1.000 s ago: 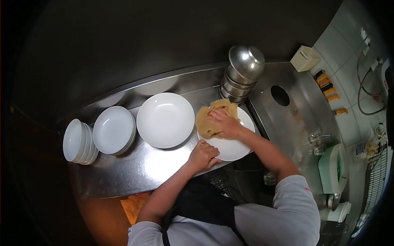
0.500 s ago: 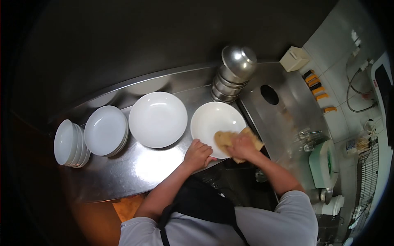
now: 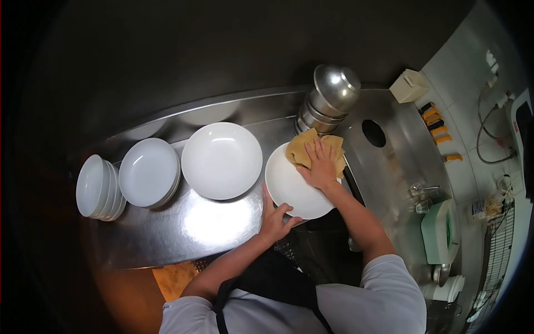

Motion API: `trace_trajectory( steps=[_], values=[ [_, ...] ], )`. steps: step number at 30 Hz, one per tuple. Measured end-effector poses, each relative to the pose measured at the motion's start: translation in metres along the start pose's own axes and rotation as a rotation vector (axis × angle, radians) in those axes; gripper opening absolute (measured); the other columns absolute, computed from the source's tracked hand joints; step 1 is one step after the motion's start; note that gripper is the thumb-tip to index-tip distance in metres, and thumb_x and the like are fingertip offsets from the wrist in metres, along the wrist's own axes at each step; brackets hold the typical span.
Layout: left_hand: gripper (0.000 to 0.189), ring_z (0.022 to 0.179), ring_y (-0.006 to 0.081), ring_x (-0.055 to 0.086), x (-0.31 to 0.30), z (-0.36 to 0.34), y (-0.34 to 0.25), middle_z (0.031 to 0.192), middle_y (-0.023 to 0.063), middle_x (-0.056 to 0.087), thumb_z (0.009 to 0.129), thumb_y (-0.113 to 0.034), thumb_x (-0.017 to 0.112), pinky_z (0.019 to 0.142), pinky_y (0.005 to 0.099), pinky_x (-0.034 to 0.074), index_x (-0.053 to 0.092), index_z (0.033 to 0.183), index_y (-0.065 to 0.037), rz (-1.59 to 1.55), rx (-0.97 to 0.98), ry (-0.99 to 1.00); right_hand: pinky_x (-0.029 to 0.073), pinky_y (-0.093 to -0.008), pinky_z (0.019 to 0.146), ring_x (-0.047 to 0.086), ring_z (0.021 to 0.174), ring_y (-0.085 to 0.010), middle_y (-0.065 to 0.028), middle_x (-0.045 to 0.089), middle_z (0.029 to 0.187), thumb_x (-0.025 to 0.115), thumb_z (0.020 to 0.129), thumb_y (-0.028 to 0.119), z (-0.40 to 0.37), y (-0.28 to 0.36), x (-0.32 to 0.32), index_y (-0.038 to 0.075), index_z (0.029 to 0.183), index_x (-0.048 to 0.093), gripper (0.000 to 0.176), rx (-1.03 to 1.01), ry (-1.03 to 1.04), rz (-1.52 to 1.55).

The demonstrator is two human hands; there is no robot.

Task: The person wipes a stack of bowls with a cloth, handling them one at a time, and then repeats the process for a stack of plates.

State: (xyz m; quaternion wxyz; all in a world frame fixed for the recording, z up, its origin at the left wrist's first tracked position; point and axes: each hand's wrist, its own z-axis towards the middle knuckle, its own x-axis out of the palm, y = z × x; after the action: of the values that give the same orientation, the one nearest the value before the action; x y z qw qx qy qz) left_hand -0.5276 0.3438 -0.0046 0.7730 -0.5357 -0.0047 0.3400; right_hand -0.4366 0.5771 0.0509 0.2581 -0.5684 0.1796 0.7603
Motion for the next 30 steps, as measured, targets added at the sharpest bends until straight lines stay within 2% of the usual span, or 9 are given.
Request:
trace_trajectory(
  steps=[3,7,12,14,16,20,23,26,30],
  values=[
    [0.041,0.148,0.0642,0.011,0.000,0.001,-0.004,0.157,0.0486,-0.002,0.074,-0.033,0.091,0.121,0.0564,0.023,0.065,0.091,-0.005,-0.103,-0.089,-0.022,0.016,-0.0552,0.123,0.027,0.150,-0.0420,-0.0251,0.035,0.159,0.064,0.089,0.052,-0.008,0.019,0.017,0.007,0.153,0.043,0.082,0.012,0.055,0.138],
    [0.065,0.145,0.0552,0.032,0.006,-0.006,0.008,0.157,0.0485,0.004,0.067,-0.035,0.095,0.111,0.0454,0.042,0.055,0.109,-0.006,0.052,-0.032,-0.095,0.018,-0.0548,0.122,0.035,0.146,-0.0427,-0.0263,0.044,0.153,0.066,0.090,0.049,-0.021,0.053,0.011,0.004,0.151,0.044,0.079,-0.059,0.181,0.443],
    [0.099,0.124,0.0358,0.057,0.035,-0.021,0.027,0.158,0.0429,0.018,0.063,-0.031,0.099,0.103,0.0424,0.050,0.026,0.125,-0.007,-0.182,-0.251,-0.146,0.043,-0.0488,0.106,0.058,0.123,-0.0413,-0.0214,0.063,0.129,0.071,0.090,0.037,-0.054,0.092,-0.055,-0.001,0.139,0.055,0.064,0.044,0.355,0.756],
    [0.103,0.128,0.0398,0.051,0.039,-0.018,0.025,0.157,0.0425,0.020,0.061,-0.033,0.100,0.107,0.0452,0.045,0.026,0.127,-0.006,-0.243,-0.217,-0.204,0.054,-0.0412,0.092,0.069,0.104,-0.0309,-0.0165,0.070,0.115,0.073,0.090,0.029,-0.075,0.067,-0.036,-0.004,0.131,0.059,0.055,0.013,0.308,1.065],
    [0.108,0.143,0.0518,0.036,0.036,-0.012,0.022,0.156,0.0418,0.021,0.057,-0.036,0.100,0.115,0.0514,0.036,0.026,0.129,-0.005,-0.220,-0.098,-0.269,0.055,-0.0354,0.091,0.068,0.103,-0.0192,-0.0128,0.071,0.114,0.072,0.092,0.022,-0.072,0.053,-0.085,-0.005,0.131,0.059,0.049,0.271,0.565,1.493],
    [0.125,0.145,0.0511,0.031,0.010,-0.010,0.012,0.158,0.0400,0.019,0.053,-0.039,0.101,0.120,0.0515,0.030,0.022,0.143,-0.001,0.022,-0.066,-0.233,0.058,-0.0331,0.085,0.072,0.098,-0.0184,-0.0128,0.072,0.117,0.068,0.093,0.018,-0.046,0.001,-0.100,-0.004,0.130,0.061,0.043,0.227,0.088,1.250],
    [0.131,0.146,0.0470,0.033,0.007,-0.001,0.005,0.158,0.0368,0.022,0.061,-0.032,0.099,0.121,0.0483,0.029,0.012,0.153,0.001,-0.120,-0.177,-0.158,0.036,-0.0505,0.116,0.054,0.133,-0.0404,-0.0306,0.059,0.136,0.074,0.086,0.037,-0.020,-0.040,-0.053,0.004,0.143,0.054,0.069,-0.136,-0.022,0.406],
    [0.131,0.147,0.0408,0.034,0.005,0.013,-0.005,0.158,0.0332,0.025,0.068,-0.021,0.093,0.120,0.0442,0.030,0.001,0.158,0.003,-0.297,-0.348,-0.170,0.013,-0.0541,0.125,0.034,0.147,-0.0457,-0.0335,0.048,0.147,0.070,0.085,0.052,-0.010,-0.014,-0.009,0.006,0.149,0.048,0.082,-0.251,0.003,-0.014],
    [0.134,0.145,0.0366,0.038,0.006,0.013,0.003,0.157,0.0299,0.030,0.072,-0.017,0.089,0.118,0.0419,0.034,-0.013,0.157,0.000,-0.299,-0.423,-0.078,0.008,-0.0544,0.125,0.031,0.148,-0.0458,-0.0326,0.045,0.150,0.066,0.087,0.056,-0.004,0.025,0.021,0.006,0.151,0.046,0.083,-0.121,-0.006,0.226]
  ],
)
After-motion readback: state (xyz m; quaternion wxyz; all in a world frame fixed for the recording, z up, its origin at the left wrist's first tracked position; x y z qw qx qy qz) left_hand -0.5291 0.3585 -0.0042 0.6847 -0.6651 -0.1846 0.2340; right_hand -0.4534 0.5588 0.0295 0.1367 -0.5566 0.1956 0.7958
